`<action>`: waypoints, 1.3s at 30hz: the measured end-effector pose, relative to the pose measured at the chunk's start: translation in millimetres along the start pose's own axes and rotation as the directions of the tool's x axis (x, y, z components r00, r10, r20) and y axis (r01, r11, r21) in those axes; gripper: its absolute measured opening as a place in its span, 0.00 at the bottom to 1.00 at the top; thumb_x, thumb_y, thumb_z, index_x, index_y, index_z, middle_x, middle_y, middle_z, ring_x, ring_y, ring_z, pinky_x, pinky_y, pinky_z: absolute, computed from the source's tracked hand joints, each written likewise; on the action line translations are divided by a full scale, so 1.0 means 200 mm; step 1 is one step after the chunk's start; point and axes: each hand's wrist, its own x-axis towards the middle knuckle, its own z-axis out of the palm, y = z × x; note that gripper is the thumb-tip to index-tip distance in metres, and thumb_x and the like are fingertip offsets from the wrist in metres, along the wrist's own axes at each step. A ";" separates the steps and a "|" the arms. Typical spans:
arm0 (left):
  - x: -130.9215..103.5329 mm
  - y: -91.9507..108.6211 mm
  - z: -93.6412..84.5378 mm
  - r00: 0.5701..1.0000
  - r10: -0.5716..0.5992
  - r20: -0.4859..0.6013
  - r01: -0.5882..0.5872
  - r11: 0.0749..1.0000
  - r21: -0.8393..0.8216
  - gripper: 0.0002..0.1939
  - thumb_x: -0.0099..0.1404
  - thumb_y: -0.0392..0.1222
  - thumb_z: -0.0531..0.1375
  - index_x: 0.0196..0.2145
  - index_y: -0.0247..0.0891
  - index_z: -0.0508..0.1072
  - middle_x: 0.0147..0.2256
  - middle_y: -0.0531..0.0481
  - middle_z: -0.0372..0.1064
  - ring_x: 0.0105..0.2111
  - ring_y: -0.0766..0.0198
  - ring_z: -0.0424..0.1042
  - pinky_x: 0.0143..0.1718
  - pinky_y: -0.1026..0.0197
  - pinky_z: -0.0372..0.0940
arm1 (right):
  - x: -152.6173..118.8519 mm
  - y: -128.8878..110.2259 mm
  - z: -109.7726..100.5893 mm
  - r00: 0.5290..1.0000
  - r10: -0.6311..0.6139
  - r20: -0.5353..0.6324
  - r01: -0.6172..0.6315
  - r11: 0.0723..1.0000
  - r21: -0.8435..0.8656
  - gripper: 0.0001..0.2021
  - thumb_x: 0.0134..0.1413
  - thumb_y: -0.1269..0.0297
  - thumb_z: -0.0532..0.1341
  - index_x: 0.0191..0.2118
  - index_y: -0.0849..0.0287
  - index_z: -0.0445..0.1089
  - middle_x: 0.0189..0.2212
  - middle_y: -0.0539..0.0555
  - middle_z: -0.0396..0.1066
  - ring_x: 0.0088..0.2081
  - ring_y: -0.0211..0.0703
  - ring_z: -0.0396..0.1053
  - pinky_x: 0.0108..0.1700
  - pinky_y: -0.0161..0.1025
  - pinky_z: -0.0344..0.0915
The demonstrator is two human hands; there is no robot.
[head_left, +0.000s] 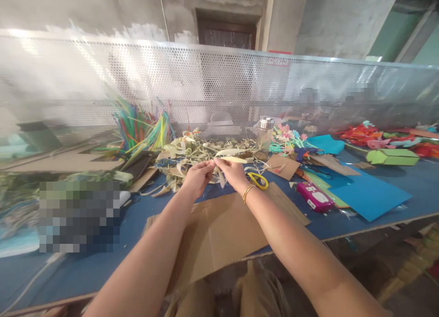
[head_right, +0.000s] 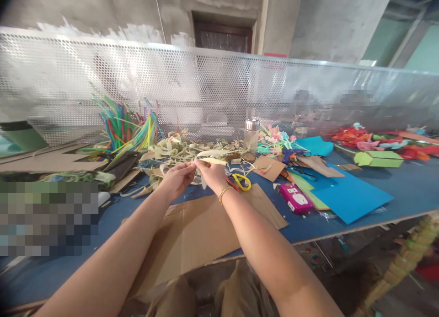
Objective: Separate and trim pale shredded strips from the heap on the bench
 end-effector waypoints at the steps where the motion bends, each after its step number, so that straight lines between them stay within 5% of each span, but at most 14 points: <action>1: 0.00 0.00 0.00 1.000 -0.004 0.011 0.004 1.000 -0.005 0.14 0.43 0.39 0.72 0.26 0.32 0.74 0.24 0.54 0.63 0.20 0.77 0.58 0.21 0.72 0.55 | 0.00 0.00 0.00 1.000 0.012 -0.013 -0.012 1.000 0.019 0.15 0.51 0.50 0.59 0.28 0.57 0.73 0.24 0.51 0.71 0.31 0.42 0.67 0.34 0.37 0.62; 7: -0.01 0.01 0.01 0.998 0.006 0.055 -0.007 1.000 0.012 0.13 0.44 0.40 0.72 0.25 0.33 0.73 0.23 0.55 0.62 0.20 0.76 0.58 0.21 0.71 0.55 | 0.01 0.01 0.03 0.994 0.111 -0.015 -0.106 0.977 0.183 0.13 0.48 0.56 0.58 0.21 0.58 0.67 0.19 0.48 0.65 0.26 0.37 0.62 0.30 0.34 0.60; 11: 0.00 -0.01 0.00 0.996 0.085 0.026 -0.088 0.986 0.142 0.13 0.47 0.43 0.70 0.26 0.33 0.74 0.21 0.55 0.62 0.19 0.75 0.56 0.21 0.69 0.53 | 0.00 0.01 0.04 0.995 0.102 -0.020 -0.099 0.986 0.131 0.13 0.49 0.56 0.58 0.21 0.58 0.67 0.20 0.48 0.67 0.26 0.37 0.63 0.30 0.34 0.60; 18: 0.02 -0.02 -0.04 0.989 0.139 -0.058 -0.131 0.984 0.117 0.14 0.47 0.44 0.70 0.21 0.34 0.70 0.18 0.56 0.58 0.18 0.75 0.55 0.19 0.69 0.51 | -0.01 -0.01 -0.02 0.999 0.002 0.047 0.010 0.966 -0.259 0.12 0.51 0.53 0.61 0.30 0.56 0.75 0.26 0.51 0.73 0.30 0.40 0.67 0.34 0.36 0.60; 24: 0.02 0.03 -0.03 0.981 0.087 -0.171 -0.090 0.996 -0.011 0.16 0.40 0.40 0.73 0.21 0.33 0.69 0.19 0.57 0.59 0.18 0.76 0.56 0.19 0.71 0.52 | -0.01 -0.07 -0.06 0.948 -0.316 0.023 0.263 0.744 -0.615 0.08 0.52 0.58 0.64 0.29 0.56 0.76 0.30 0.57 0.72 0.37 0.46 0.67 0.40 0.40 0.59; 32: 0.01 0.06 -0.03 0.982 0.019 -0.188 -0.030 0.998 -0.053 0.16 0.38 0.37 0.71 0.20 0.33 0.67 0.18 0.58 0.58 0.16 0.78 0.56 0.17 0.72 0.51 | -0.02 -0.08 -0.07 0.933 -0.296 0.204 0.355 0.850 -0.390 0.09 0.56 0.67 0.59 0.44 0.56 0.69 0.31 0.51 0.75 0.34 0.40 0.70 0.39 0.36 0.62; 39: 0.03 0.06 -0.04 0.973 -0.038 -0.229 0.020 0.996 -0.083 0.09 0.42 0.33 0.67 0.21 0.32 0.69 0.16 0.57 0.59 0.16 0.77 0.57 0.16 0.73 0.52 | 0.01 -0.09 -0.08 0.881 -0.314 0.353 0.392 0.904 -0.173 0.13 0.59 0.70 0.53 0.42 0.54 0.74 0.42 0.52 0.76 0.43 0.40 0.72 0.46 0.38 0.64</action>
